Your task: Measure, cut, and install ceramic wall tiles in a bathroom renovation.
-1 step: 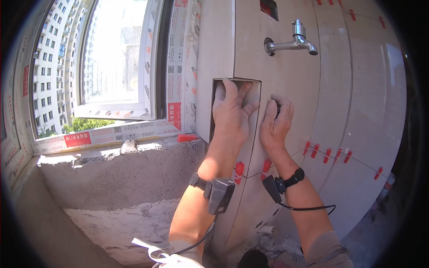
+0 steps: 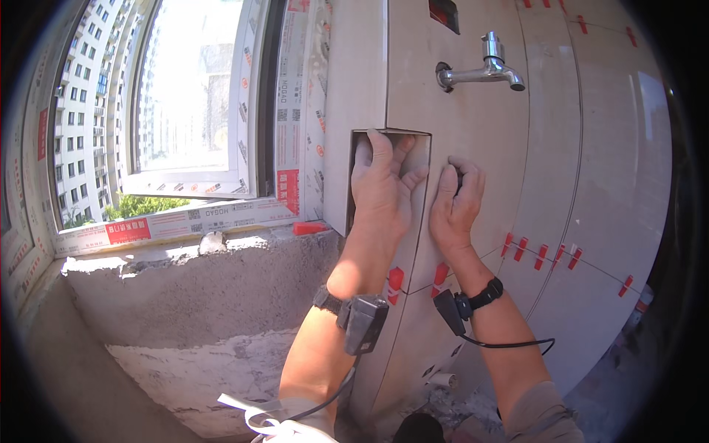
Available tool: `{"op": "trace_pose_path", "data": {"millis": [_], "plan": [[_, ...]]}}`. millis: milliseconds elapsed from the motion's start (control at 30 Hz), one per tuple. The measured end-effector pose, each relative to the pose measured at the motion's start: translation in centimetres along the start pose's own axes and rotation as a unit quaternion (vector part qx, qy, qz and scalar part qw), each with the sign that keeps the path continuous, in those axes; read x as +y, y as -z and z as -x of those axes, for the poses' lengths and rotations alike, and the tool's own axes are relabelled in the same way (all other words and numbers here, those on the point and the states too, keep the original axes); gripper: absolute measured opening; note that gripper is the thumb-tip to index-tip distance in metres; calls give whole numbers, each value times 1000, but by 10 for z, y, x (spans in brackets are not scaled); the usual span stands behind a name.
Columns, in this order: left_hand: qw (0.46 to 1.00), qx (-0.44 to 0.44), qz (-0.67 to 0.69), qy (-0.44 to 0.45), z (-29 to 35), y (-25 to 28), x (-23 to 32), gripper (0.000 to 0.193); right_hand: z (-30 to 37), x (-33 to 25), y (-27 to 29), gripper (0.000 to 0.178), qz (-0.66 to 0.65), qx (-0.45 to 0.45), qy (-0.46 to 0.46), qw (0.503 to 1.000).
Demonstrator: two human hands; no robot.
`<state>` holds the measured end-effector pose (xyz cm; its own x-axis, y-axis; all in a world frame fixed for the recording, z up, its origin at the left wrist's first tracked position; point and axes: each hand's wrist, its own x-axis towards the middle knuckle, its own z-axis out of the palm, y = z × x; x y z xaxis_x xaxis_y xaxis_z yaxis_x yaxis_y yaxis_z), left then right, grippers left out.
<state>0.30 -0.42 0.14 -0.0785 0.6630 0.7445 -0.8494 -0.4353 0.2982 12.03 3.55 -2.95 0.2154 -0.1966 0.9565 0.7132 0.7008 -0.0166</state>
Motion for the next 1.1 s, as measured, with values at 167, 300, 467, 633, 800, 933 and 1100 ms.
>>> {"op": "trace_pose_path", "data": {"millis": [167,300,467,633,800,933,1100], "plan": [[1000,4,-2,-18,-1,5,-3,49,3,-5,0,18,5,7,4,1000],[998,-4,-31,-59,-1,5,-6,50,1,-5,-1,18,-1,10,15,1000],[992,6,-39,-117,-3,1,-15,52,-2,-4,0,17,3,12,22,1000],[984,76,-51,-155,-3,-4,-22,52,-1,-6,-3,16,-9,20,20,1000],[979,59,-85,-173,0,-1,-25,50,1,-2,-2,16,11,18,23,1000],[974,44,-120,-189,-1,2,-23,53,0,-3,0,16,-1,16,15,1000],[970,40,-138,-198,-6,8,-24,60,0,-6,-1,17,0,18,13,1000]]}}
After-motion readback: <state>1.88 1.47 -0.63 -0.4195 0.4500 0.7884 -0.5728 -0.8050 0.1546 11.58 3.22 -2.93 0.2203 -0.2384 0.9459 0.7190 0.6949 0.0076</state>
